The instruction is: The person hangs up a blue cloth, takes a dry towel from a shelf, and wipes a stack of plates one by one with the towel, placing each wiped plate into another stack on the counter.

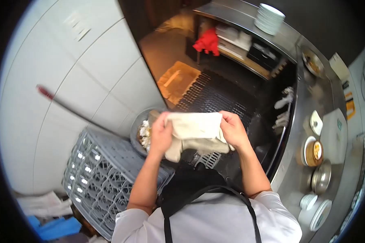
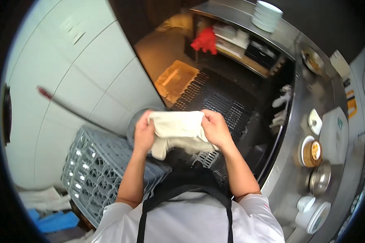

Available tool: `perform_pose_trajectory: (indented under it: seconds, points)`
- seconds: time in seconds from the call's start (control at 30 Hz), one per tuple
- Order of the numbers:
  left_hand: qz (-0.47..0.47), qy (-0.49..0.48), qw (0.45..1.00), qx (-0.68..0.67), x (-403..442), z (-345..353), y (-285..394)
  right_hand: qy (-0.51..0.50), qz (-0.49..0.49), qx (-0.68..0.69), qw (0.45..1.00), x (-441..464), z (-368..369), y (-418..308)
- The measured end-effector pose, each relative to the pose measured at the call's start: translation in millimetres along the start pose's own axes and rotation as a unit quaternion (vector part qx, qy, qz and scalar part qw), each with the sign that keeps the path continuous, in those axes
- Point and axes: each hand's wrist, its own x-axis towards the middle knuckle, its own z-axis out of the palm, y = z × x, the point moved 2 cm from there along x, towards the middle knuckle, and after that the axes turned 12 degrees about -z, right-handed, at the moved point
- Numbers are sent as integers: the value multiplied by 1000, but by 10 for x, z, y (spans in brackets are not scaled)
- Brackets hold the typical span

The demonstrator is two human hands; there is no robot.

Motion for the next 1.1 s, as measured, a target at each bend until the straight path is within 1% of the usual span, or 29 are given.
perform_pose_trajectory:
  seconds: [0.03, 0.07, 0.13, 0.17, 0.23, 0.27, 0.3, 0.33, 0.37, 0.4, 0.43, 0.47, 0.53, 0.57, 0.6, 0.63, 0.67, 0.7, 0.73, 0.77, 0.8, 0.87, 0.9, 0.93, 0.97, 1.0, 1.03, 1.07, 1.1]
  points:
    - [-12, -19, 999, -25, 223, 126, 65, 0, -9, 35, 999, 39, -119, -28]
    - [4, -27, 1000, -8, 423, 233, 90, -1, -20, 67, 998, 68, -240, -81]
    - [34, -77, 996, 24, 817, 461, 181, -13, -60, 7, 998, 124, -526, -322]
    - [-2, -111, 994, 22, 1003, 596, 242, -21, -78, -23, 996, 170, -654, -416]
    - [-78, -180, 980, 23, 1309, 892, 401, -15, -48, -175, 983, 313, -1054, -478]
    - [-128, -213, 969, -9, 1440, 1061, 476, -11, -29, -250, 968, 397, -1266, -483]
    - [-180, -244, 952, -40, 1576, 1238, 554, 24, -57, -246, 967, 498, -1449, -475]
    - [-231, -273, 931, -71, 1743, 1403, 575, 56, -247, -380, 890, 624, -1588, -500]
    - [-284, -360, 882, -110, 1952, 1498, 565, 77, -127, -317, 937, 710, -1749, -479]
    - [-232, -405, 884, -36, 2158, 1577, 572, 96, -9, -244, 965, 827, -1862, -524]
    - [-173, -444, 878, 35, 2368, 1639, 579, 112, -59, -180, 975, 980, -2000, -412]
    - [-110, -476, 866, 104, 2590, 1709, 588, 138, -49, -122, 982, 1147, -2151, -282]
    - [-106, -481, 856, 156, 3091, 1814, 565, 180, -29, -6, 983, 1510, -2425, -30]
    - [-102, -480, 852, 180, 3359, 1849, 556, 192, -45, -139, 970, 1689, -2590, 30]
    - [-95, -477, 850, 203, 3639, 1873, 561, 209, -54, -148, 965, 1876, -2730, 3]
    - [-50, -456, 866, 200, 3916, 1903, 532, 222, -64, -157, 960, 2073, -2854, -48]
    - [-43, -452, 865, 213, 4212, 1909, 497, 232, -70, -166, 956, 2292, -2930, -105]
    - [-40, -445, 865, 227, 4450, 1910, 539, 242, -66, -135, 959, 2529, -2934, -171]
    - [-32, -438, 864, 245, 4687, 1914, 641, 234, -87, -131, 959, 2783, -2911, -262]
    - [18, -451, 839, 305, 4881, 1921, 790, 215, -77, -116, 967, 3043, -2905, -401]
    - [20, -454, 860, 232, 5140, 1957, 875, 201, -65, -99, 972, 3269, -2920, -517]
    - [15, -460, 884, 85, 5640, 2068, 945, 117, -79, -164, 976, 3691, -3239, -648]
    - [-24, -411, 911, -15, 5766, 2178, 1068, 106, -88, -213, 967, 3883, -3233, -818]
    - [-2, -364, 931, -30, 5862, 2267, 1269, 76, -105, -294, 947, 4071, -3240, -939]
    - [9, -386, 922, 3, 5993, 2292, 1437, 3, -61, -429, 901, 4226, -3219, -1184]
    - [20, -406, 913, 35, 6107, 2305, 1588, -73, -16, -552, 830, 4381, -3241, -1374]
    - [72, -428, 889, 148, 6185, 2285, 1747, -101, 37, -577, 810, 4539, -3417, -1400]
    - [123, -443, 850, 259, 6278, 2232, 1911, -111, 32, -527, 842, 4670, -3497, -1570]
    - [171, -449, 798, 364, 6384, 2192, 2048, -105, -11, -389, 915, 4808, -3562, -1700]
